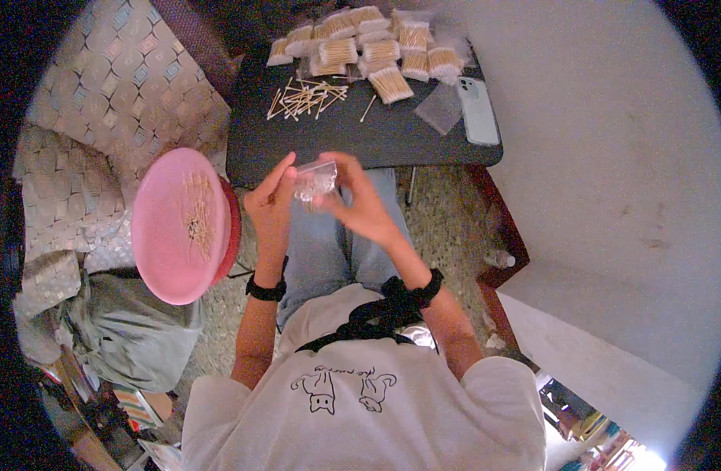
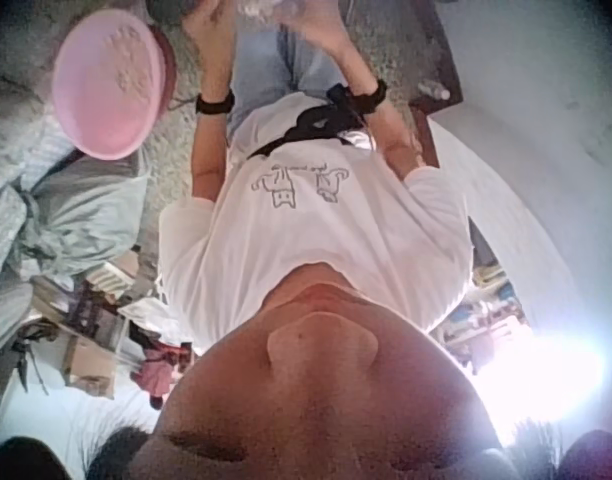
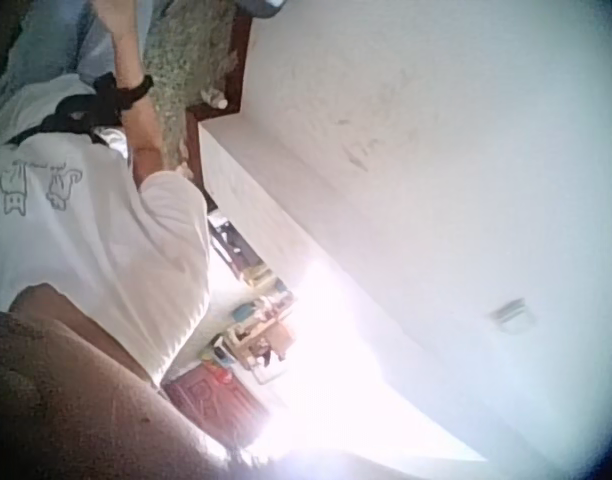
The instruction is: Manually sorting cotton swabs from a bowl and placing them into small plastic bags.
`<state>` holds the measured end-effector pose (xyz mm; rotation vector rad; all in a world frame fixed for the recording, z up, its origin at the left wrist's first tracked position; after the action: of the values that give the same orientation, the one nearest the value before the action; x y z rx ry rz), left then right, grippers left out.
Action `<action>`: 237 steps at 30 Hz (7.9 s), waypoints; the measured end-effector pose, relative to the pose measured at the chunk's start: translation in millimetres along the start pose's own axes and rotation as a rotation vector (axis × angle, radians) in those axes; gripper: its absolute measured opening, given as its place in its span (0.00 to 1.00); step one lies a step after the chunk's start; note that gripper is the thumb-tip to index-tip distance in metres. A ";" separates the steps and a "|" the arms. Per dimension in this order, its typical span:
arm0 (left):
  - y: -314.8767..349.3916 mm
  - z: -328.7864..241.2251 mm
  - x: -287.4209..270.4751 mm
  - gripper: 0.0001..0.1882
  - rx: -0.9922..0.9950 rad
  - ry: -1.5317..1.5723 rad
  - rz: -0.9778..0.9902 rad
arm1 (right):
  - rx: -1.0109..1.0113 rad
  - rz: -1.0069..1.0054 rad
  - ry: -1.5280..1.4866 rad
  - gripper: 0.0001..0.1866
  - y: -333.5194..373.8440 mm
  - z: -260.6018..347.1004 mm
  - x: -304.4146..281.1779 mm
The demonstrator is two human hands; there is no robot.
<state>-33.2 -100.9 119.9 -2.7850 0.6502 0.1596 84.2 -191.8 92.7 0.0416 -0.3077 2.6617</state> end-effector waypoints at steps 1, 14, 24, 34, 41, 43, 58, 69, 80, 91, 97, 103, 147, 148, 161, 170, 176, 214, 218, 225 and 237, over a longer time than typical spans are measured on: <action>0.5 2.7 3.0 0.12 0.016 0.002 0.024 | 0.026 0.060 0.075 0.24 7.1 -5.0 -1.1; -10.2 29.5 26.6 0.10 -0.016 0.326 0.126 | 0.026 -0.311 0.219 0.22 -51.9 -23.2 -143.4; -2.9 25.6 19.6 0.08 -0.058 0.137 0.190 | -0.253 -0.684 0.968 0.38 -186.9 -32.1 -190.6; 3.8 30.8 10.8 0.08 -0.125 0.118 0.168 | -0.264 -0.514 1.645 0.32 -190.6 -52.9 -183.6; 7.8 43.1 8.7 0.09 -0.119 0.196 0.186 | -0.201 -0.598 1.745 0.30 -181.9 -46.2 -185.1; 12.7 47.7 0.6 0.09 -0.144 0.212 0.180 | -0.401 -0.497 1.551 0.28 -167.3 -27.9 -158.8; -23.8 61.7 -0.5 0.09 0.029 0.057 0.339 | -0.395 0.106 1.057 0.25 -93.0 -89.7 -55.9; 23.7 72.3 -17.7 0.09 -0.110 0.229 0.336 | -0.089 -0.290 1.461 0.21 -36.9 -87.8 -149.9; 30.0 59.0 10.7 0.10 -0.068 0.178 0.468 | -0.297 -0.089 1.237 0.16 26.1 -45.4 -121.5; 45.3 34.1 28.3 0.09 0.092 0.201 0.328 | 0.123 -0.300 0.209 0.07 41.6 -17.8 -25.7; 49.0 32.8 21.8 0.07 0.143 0.089 0.353 | 0.213 -0.190 -0.047 0.08 45.1 -14.2 -16.8; 53.8 32.9 18.4 0.05 0.060 0.079 0.225 | 0.184 -0.190 0.028 0.06 47.8 -15.2 -19.3; 49.0 26.1 25.1 0.13 0.207 -0.054 0.032 | -0.196 -0.320 0.631 0.16 35.0 -0.7 16.7; 47.3 28.9 23.7 0.13 0.235 -0.065 0.021 | -0.185 -0.312 0.606 0.16 34.1 -1.4 16.4; -28.6 109.2 -24.2 0.10 0.209 -0.376 -0.348 | -0.242 0.082 0.647 0.26 -99.8 -49.4 18.8; -60.0 122.9 -34.6 0.18 0.194 -0.739 -0.177 | -0.330 0.349 1.494 0.28 -217.8 -119.6 55.9; -49.4 90.9 -28.4 0.19 0.350 -0.679 -0.302 | -0.307 0.565 1.274 0.24 -207.2 -127.1 23.2; -87.7 124.5 74.9 0.27 0.403 -1.029 -0.007 | -0.257 0.061 1.469 0.13 -190.8 -99.8 -27.9; -89.5 125.4 74.6 0.23 0.418 -1.071 0.037 | -0.269 -0.119 1.676 0.15 -203.8 -128.3 -23.2; -91.8 132.9 69.1 0.21 0.380 -0.868 0.032 | -0.137 -0.030 1.595 0.13 -204.9 -124.8 -20.1; -92.4 134.9 69.9 0.30 0.423 -0.826 0.011 | -0.369 0.338 1.079 0.19 -146.2 -96.8 -63.4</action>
<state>64.6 -11.3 1.5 -2.0395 0.4090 0.9774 208.2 -70.8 23.8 -1.5900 -0.4352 2.4481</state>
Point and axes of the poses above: each hand's wrist, its own y-axis away from the middle knuckle, its own x-axis out of the palm, z = x × y, the point moved 1 cm from there along -y, towards the middle knuckle, and after that the axes turned 2 degrees about x, right-handed, at the moved point
